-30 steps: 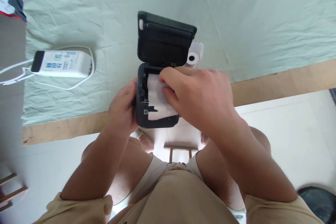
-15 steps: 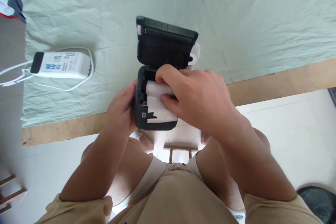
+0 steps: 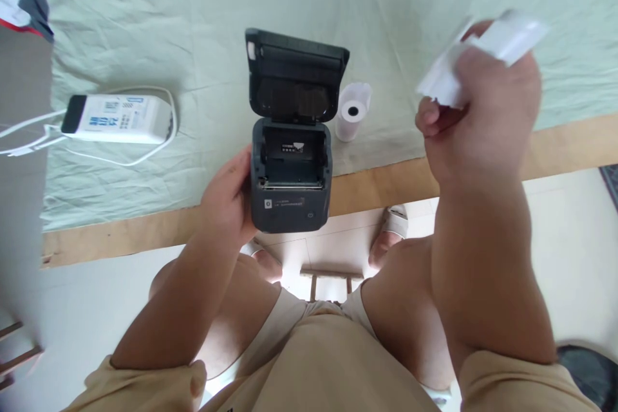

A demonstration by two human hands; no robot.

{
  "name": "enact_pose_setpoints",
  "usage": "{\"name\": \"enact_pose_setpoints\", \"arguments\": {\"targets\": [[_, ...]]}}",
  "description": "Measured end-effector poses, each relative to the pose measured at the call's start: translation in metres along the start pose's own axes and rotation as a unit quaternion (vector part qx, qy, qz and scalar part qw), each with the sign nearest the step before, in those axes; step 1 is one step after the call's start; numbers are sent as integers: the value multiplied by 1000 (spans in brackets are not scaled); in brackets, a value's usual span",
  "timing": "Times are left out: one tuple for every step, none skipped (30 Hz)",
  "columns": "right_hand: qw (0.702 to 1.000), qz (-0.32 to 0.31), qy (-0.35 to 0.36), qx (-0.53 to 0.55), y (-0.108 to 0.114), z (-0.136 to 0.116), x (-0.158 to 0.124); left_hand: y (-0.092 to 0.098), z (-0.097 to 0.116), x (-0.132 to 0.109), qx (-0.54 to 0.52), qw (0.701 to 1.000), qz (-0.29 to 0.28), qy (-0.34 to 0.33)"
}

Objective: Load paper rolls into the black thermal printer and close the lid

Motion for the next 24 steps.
{"name": "enact_pose_setpoints", "arguments": {"targets": [[999,35,-22,24,3,9,0,-1,0,0,2,1000,-4,1],[998,46,-33,30,4,16,-2,-1,0,0,6,1000,-8,2],[999,43,-29,11,3,18,-5,-2,-1,0,8,1000,-12,3],[999,24,-3,-40,1,16,-8,-2,-1,0,9,1000,-15,4],[994,1,33,-103,-2,12,-10,-1,-1,0,7,1000,-16,6],[983,-15,72,-169,-4,8,-13,-1,-2,0,4,1000,-17,7],[968,-26,106,-228,-5,4,-14,0,-2,0,1,1000,-15,8],[953,-30,128,-272,-5,2,-15,1,-2,0,1,1000,-12,7],[944,-33,133,-301,-5,3,-14,2,-2,0,2,1000,-9,6],[938,-36,126,-319,-4,5,-13,2,-2,0,7,1000,-7,5],[935,-35,115,-334,-4,7,-11,2,-2,0,12,1000,-6,3],[932,-33,100,-347,-4,9,-9,2,-2,-1,17,1000,-6,2],[929,-33,79,-359,-5,12,-7,2,-1,-1,21,1000,-6,1],[926,-34,56,-371,-5,15,-6,2,-1,-1,24,1000,-8,1],[922,-40,30,-384,-6,19,-5,1,-1,-1,26,1000,-9,1],[918,-49,7,-394,-7,23,-5,1,-1,-1,28,1000,-9,0],[915,-60,-5,-398,-8,25,-6,1,-1,-1,27,1000,-9,0],[916,-67,4,-395,-9,23,-7,2,-1,-1,25,1000,-7,-1],[919,-61,41,-388,-9,16,-8,3,-1,-2,21,1000,-3,0],[920,-43,101,-376,-9,5,-12,3,-1,-2,18,1000,1,0],[918,-17,171,-357,-8,-9,-18,4,-1,-2,17,1000,4,1],[913,8,236,-334,-8,-23,-26,4,-1,-2,17,1000,5,1],[908,24,282,-310,-9,-34,-35,4,-2,-2,16,1000,4,2],[907,26,306,-289,-13,-41,-43,4,-2,-1,13,1000,0,2]]}}
Point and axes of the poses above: each hand's wrist, its own x-axis towards the middle knuckle, its own y-axis out of the back of the hand, z = x × y, the point moved 8 cm from there along x, towards the middle knuckle, and after that the axes turned 6 degrees about -x, right-handed, at the moved point
